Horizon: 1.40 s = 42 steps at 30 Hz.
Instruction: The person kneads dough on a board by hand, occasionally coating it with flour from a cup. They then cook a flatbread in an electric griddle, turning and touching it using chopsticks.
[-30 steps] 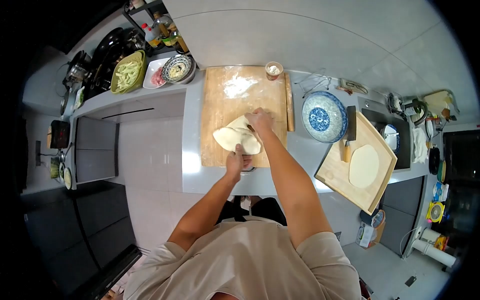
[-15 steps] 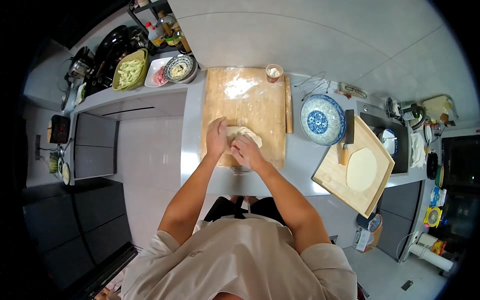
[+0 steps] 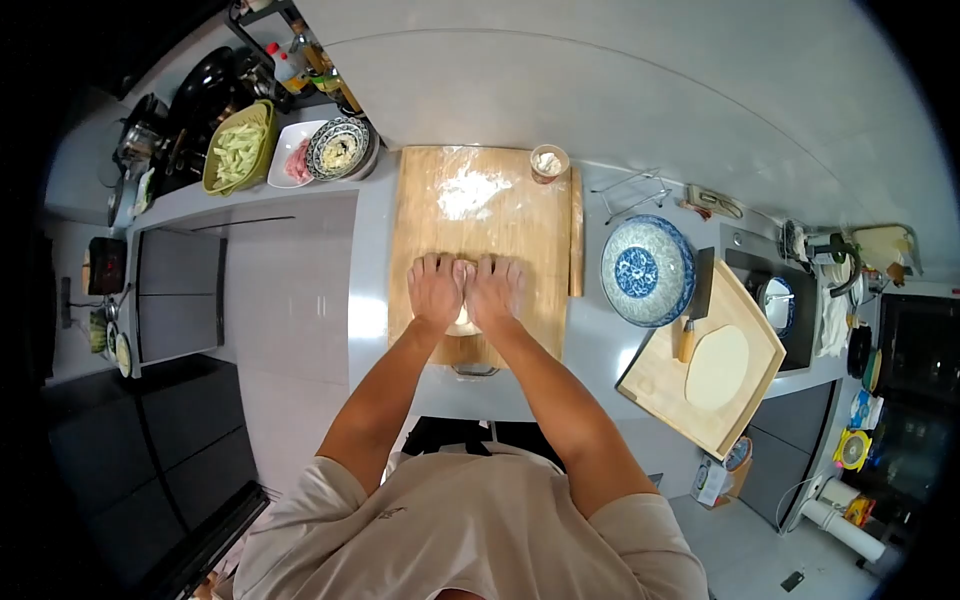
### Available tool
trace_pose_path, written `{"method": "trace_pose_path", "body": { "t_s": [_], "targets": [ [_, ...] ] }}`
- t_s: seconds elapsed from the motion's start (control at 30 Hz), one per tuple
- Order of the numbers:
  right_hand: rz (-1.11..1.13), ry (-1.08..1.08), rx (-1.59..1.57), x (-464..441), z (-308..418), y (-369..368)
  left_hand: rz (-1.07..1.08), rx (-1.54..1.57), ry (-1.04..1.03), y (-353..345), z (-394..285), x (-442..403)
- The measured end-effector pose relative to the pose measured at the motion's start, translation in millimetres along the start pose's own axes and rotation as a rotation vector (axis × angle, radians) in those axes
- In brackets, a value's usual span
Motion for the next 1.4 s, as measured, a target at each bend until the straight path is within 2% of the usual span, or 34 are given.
{"method": "trace_pose_path", "body": {
  "t_s": [0.17,0.27,0.37,0.4,0.43,0.47,0.53,0.57,0.63,0.7,0.77,0.87,0.97,1.0,1.1,1.2,1.3,1.37,1.4],
  "targets": [
    [-0.048,0.042,0.044,-53,5,-4,0.069,-0.041,0.058,-21,13,-52],
    [-0.132,0.053,0.028,-83,9,-9,0.014,-0.057,0.038,-29,20,-81],
    [-0.041,0.07,0.023,-85,10,2,0.084,-0.041,0.046,-35,21,-84],
    [-0.111,0.11,-0.045,-81,7,4,0.101,-0.015,0.038,-43,26,-82],
    [-0.052,0.095,-0.182,-76,0,-4,0.122,0.01,0.033,-32,20,-80],
    [0.007,0.088,-0.318,-73,-6,-13,0.28,0.318,0.235,-33,26,-76],
    [0.135,0.048,-0.599,-61,-16,-9,0.342,0.481,0.366,-11,26,-65],
    [0.134,0.062,-0.627,-60,-17,2,0.374,0.565,0.428,-4,24,-57],
    [0.14,0.095,-0.677,-63,-26,8,0.275,0.514,0.353,4,17,-34],
    [0.009,0.265,-0.516,-81,-25,17,0.194,0.507,0.29,8,13,-12],
    [-0.168,0.456,-0.359,-107,-19,10,0.04,0.541,0.136,20,4,7],
    [-0.444,0.424,0.021,-138,-8,9,-0.083,0.561,0.004,35,-2,30],
    [-0.112,0.515,-0.039,-134,-11,-6,-0.117,0.567,-0.08,42,-4,48],
    [0.348,0.321,0.034,-126,-9,-10,-0.127,0.569,-0.114,44,-4,52],
    [0.18,0.429,-0.069,-103,-7,17,-0.204,0.556,-0.161,52,-8,61],
    [-0.047,0.392,-0.273,-105,-8,19,-0.196,0.559,-0.137,55,-13,64],
    [0.077,0.554,-0.208,-89,8,-12,-0.189,0.563,-0.13,54,-12,68],
    [0.269,0.333,-0.341,-43,19,9,-0.15,0.663,-0.026,43,-1,70],
    [0.384,0.244,-0.295,-16,22,20,-0.134,0.713,0.028,38,3,70]
  ]
}}
Point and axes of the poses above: each hand's wrist, its own x-axis away from the middle knuckle, its own y-axis out of the back of the hand, z = x × y, the point moved 7 cm from there along -x, towards the middle knuckle, and after that the axes turned 4 degrees about -y, right-handed, at the moved point
